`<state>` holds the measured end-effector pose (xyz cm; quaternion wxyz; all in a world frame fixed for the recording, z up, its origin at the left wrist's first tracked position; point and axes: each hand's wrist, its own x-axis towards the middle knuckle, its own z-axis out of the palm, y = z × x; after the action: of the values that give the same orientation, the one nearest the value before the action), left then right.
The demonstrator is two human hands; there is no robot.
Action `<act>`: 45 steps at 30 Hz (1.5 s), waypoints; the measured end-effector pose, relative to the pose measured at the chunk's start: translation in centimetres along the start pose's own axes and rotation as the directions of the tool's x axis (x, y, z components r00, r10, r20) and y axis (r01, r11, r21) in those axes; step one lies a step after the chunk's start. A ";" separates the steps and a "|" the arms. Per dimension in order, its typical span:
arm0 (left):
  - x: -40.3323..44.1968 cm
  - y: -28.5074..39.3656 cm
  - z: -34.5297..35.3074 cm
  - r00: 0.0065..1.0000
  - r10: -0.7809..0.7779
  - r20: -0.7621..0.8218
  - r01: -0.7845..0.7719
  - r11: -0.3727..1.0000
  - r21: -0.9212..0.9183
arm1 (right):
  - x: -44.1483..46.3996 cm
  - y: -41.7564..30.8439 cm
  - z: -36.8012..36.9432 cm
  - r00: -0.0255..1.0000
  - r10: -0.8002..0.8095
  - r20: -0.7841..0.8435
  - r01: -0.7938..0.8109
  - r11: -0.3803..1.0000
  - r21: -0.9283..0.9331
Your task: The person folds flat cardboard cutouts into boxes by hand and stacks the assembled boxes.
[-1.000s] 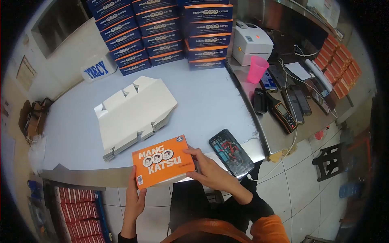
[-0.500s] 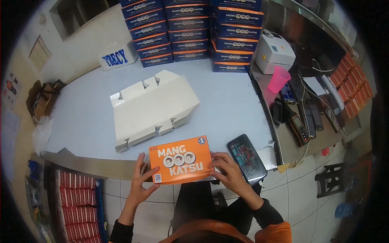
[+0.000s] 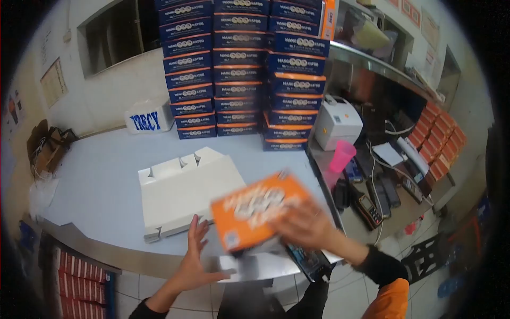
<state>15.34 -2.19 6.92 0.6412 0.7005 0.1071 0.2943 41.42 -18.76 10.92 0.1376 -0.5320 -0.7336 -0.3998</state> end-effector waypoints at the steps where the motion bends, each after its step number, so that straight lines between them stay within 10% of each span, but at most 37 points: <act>1: 0.7 0.9 -1.4 0.996 -0.018 0.082 -0.009 0.946 0.324 | 1.7 4.0 0.1 0.984 -0.048 -0.173 0.032 0.995 -0.093; 3: 2.1 2.2 -4.1 0.980 -0.045 0.196 -0.147 0.504 0.851 | 5.2 11.8 -0.9 0.935 -0.106 -0.338 -0.030 0.927 -0.374; 6: 3.5 -2.0 -10.4 0.890 -0.343 0.302 -0.187 0.329 0.926 | 11.2 21.9 -2.3 0.835 0.049 -0.548 -0.262 0.912 -0.317; 12: 7.6 -1.7 -13.7 0.845 -0.449 0.291 0.108 0.676 0.729 | 18.4 33.0 1.1 0.811 0.162 -0.562 -0.414 0.837 -0.357; 19: 10.4 -2.8 -16.6 0.712 -0.612 0.344 0.225 0.662 0.715 | 17.8 37.3 6.5 0.816 0.434 -0.382 -0.553 0.779 -0.296; 24: 10.4 -7.1 -20.9 0.644 -0.576 0.502 0.274 0.787 0.552 | 18.1 30.5 4.6 0.789 0.368 -0.492 -0.520 0.826 -0.215; 31: 9.5 -5.2 -19.6 0.681 -0.584 0.442 0.170 0.713 0.680 | 10.6 6.8 -0.4 0.943 0.272 0.192 -0.314 0.919 0.240; 34: 10.0 -6.3 -20.5 0.672 -0.562 0.483 0.251 0.786 0.565 | 7.4 -1.8 -3.3 0.804 0.029 0.594 -0.398 0.770 0.499; 41: 10.4 -5.5 -21.2 0.699 -0.676 0.233 0.461 0.676 0.575 | 1.0 -11.2 -2.0 0.816 -0.048 0.576 -0.539 0.292 0.790; 43: 10.3 -5.0 -20.6 0.907 -0.389 0.164 0.158 0.673 0.723 | 0.7 -12.5 -1.9 0.785 -0.110 0.610 -0.591 0.165 0.790; 45: 10.1 -1.7 -18.9 0.938 -0.340 0.063 0.200 0.682 0.704 | 0.9 -12.8 -2.4 0.795 -0.082 0.602 -0.585 0.160 0.795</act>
<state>13.44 19.13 8.17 0.3789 0.8885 0.2497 0.0678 29.12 -21.37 7.41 0.3044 -0.5300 -0.7152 0.3391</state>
